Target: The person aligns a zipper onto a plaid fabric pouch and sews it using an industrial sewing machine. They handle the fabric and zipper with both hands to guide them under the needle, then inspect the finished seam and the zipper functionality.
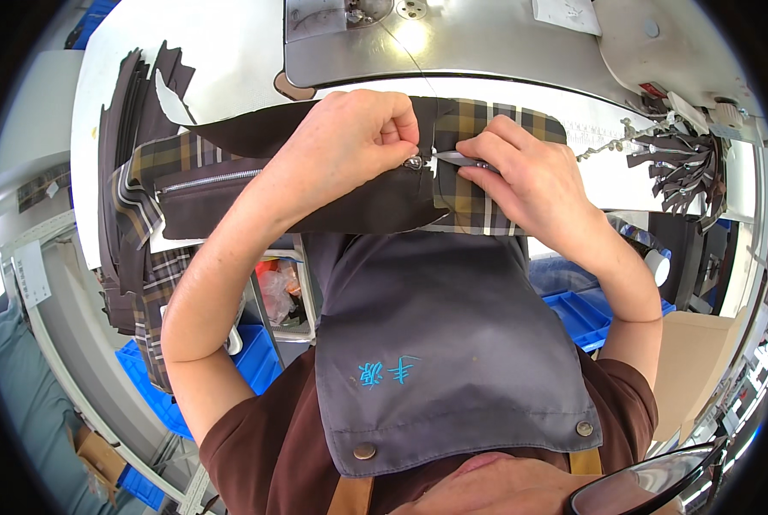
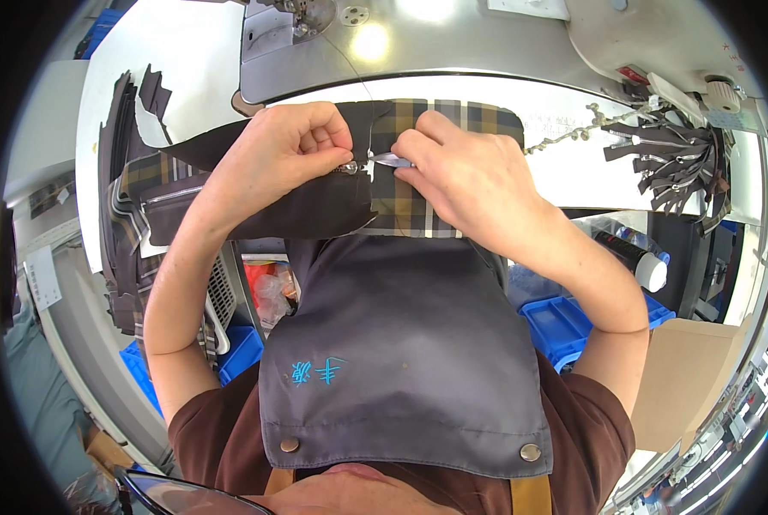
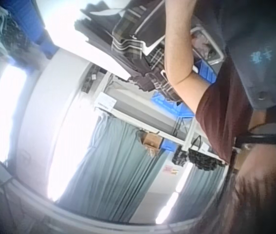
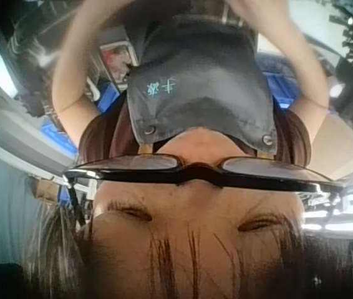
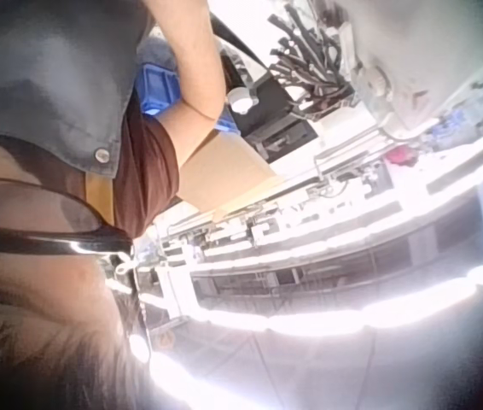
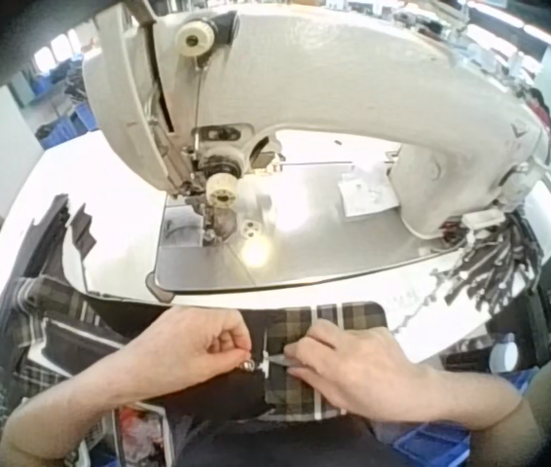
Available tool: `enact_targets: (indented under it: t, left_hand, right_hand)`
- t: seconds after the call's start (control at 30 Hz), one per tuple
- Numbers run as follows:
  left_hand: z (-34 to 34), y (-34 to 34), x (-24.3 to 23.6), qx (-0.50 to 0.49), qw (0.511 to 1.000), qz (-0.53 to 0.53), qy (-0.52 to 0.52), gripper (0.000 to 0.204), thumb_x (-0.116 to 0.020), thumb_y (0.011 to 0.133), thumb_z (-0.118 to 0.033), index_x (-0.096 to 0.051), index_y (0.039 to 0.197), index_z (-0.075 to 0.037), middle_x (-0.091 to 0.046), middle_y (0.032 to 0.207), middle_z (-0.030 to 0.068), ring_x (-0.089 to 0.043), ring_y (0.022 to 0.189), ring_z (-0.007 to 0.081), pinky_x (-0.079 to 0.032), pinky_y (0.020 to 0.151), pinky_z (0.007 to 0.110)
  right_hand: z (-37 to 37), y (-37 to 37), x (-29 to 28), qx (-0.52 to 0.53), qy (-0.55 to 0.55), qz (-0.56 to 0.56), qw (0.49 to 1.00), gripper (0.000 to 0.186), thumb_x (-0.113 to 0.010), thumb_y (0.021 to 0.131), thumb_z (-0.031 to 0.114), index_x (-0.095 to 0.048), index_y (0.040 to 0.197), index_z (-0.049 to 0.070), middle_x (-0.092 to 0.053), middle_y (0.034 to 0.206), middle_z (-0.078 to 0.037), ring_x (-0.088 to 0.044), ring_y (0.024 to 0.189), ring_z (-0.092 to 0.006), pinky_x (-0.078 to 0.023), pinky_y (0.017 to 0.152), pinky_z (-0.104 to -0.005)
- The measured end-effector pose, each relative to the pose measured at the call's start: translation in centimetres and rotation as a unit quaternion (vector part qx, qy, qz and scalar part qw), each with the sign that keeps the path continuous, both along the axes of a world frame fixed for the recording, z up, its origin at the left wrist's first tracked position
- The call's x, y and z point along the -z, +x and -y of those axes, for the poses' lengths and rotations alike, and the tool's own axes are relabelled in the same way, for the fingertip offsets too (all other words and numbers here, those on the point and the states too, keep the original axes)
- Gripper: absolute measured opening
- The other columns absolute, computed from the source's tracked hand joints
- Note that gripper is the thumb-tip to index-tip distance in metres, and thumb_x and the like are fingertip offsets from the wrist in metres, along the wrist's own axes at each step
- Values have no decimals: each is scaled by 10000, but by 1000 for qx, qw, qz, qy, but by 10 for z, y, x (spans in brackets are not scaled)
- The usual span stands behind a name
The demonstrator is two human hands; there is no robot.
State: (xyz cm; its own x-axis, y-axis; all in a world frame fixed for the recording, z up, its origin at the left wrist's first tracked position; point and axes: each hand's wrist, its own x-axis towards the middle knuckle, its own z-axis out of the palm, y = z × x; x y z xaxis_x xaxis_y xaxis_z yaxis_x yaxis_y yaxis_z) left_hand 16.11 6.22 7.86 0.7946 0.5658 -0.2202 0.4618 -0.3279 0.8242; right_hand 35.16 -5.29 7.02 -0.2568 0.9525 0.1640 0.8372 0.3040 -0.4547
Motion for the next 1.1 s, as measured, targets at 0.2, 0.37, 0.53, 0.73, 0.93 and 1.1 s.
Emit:
enact_targets:
  t: [0.2, 0.37, 0.53, 0.73, 0.93, 1.1]
  left_hand:
    - [0, 2, -3, 16, 1000, -10, 5, 130, -659, 766, -106, -591, 755, 4, -509, 584, -10, -435, 536, 58, -362, 490, 228]
    - [2, 10, 1, 43, 991, -33, 120, 174, -663, 743, -138, -570, 727, 8, -519, 567, 33, -470, 522, 112, -384, 497, 262]
    - [1, 11, 1, 36, 993, -40, 103, 162, -621, 734, -135, -568, 711, 16, -532, 566, 50, -503, 533, 118, -399, 510, 267]
    - [-6, 4, 4, 3, 999, -20, -41, 134, -591, 787, -105, -611, 769, 27, -554, 596, -7, -475, 563, 39, -386, 518, 221]
    - [3, 0, 3, -12, 1000, -7, -7, 143, -617, 817, -123, -620, 780, 15, -531, 597, -35, -431, 556, 21, -359, 509, 200]
    - [8, -2, 5, -35, 999, 6, 1, 120, -625, 806, -112, -624, 779, 5, -528, 596, -36, -420, 549, 18, -349, 500, 199]
  right_hand:
    - [-6, -1, 5, -1, 4, -38, 999, 176, -653, 783, 138, -552, 912, 74, -528, 804, -63, -578, 619, -272, -444, 494, -367]
    - [-9, -1, 6, 5, -7, -70, 998, 194, -665, 774, 151, -555, 909, 64, -549, 820, -62, -587, 660, -279, -454, 529, -376]
    - [-11, 2, 0, 29, 22, -62, 997, 197, -673, 777, 179, -567, 891, 58, -567, 823, -62, -592, 675, -276, -462, 553, -364]
    - [0, 4, -2, 32, -30, -96, 994, 201, -671, 790, 213, -572, 876, 60, -569, 795, -59, -594, 664, -263, -458, 539, -352]
    - [-7, -1, -1, 16, -34, -41, 998, 204, -658, 798, 246, -570, 857, 72, -563, 780, -56, -587, 638, -265, -446, 519, -366]
    - [-12, 1, -1, 0, -46, -46, 998, 198, -649, 805, 244, -560, 859, 76, -574, 789, -56, -590, 649, -272, -451, 532, -372]
